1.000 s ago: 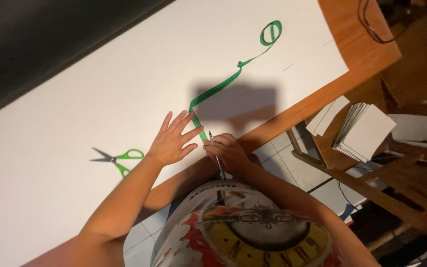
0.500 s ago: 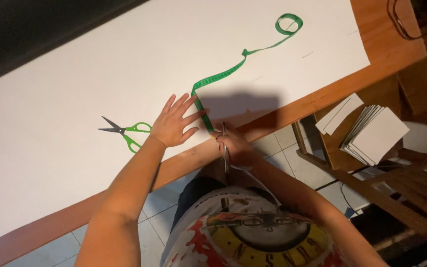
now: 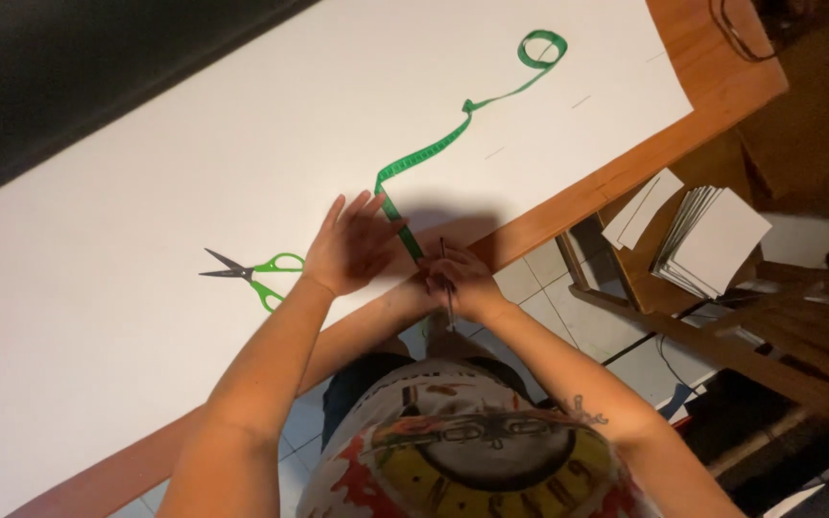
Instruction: The person uses a green measuring tape and a pen to mark measurements on a large sheet of white paper. They then use green scissors to cut the paper along the marked lines.
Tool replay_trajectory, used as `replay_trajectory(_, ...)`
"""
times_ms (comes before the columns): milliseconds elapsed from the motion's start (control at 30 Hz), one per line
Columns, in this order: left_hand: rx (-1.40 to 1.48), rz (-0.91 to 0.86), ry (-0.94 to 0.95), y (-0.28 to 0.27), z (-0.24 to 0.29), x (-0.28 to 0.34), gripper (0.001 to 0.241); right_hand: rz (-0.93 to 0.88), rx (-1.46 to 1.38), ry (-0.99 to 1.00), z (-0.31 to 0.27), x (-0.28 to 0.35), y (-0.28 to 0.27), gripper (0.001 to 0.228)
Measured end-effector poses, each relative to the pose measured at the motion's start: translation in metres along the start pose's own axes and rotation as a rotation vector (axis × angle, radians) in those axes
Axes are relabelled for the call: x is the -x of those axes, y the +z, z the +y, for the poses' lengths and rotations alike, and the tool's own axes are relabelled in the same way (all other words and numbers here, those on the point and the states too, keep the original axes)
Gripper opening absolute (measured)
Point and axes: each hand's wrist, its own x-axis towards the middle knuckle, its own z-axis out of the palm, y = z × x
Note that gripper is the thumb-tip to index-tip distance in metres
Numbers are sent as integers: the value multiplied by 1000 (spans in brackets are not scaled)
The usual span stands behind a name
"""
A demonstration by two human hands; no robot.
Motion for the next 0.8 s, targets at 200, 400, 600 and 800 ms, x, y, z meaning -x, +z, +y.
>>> replay_trajectory(200, 24, 470, 149, 24, -11, 2, 69, 112, 63, 524, -40, -71, 4, 9)
replay_trajectory(400, 97, 468, 182, 17, -14, 0, 61, 304, -132, 893, -6, -80, 35, 18)
replay_trajectory(600, 159, 398, 136, 17, -13, 1, 57, 341, -96, 823, -17, -87, 41, 17)
replay_trajectory(800, 139, 504, 163, 18, -14, -1, 52, 328, -42, 773, -19, -84, 44, 11)
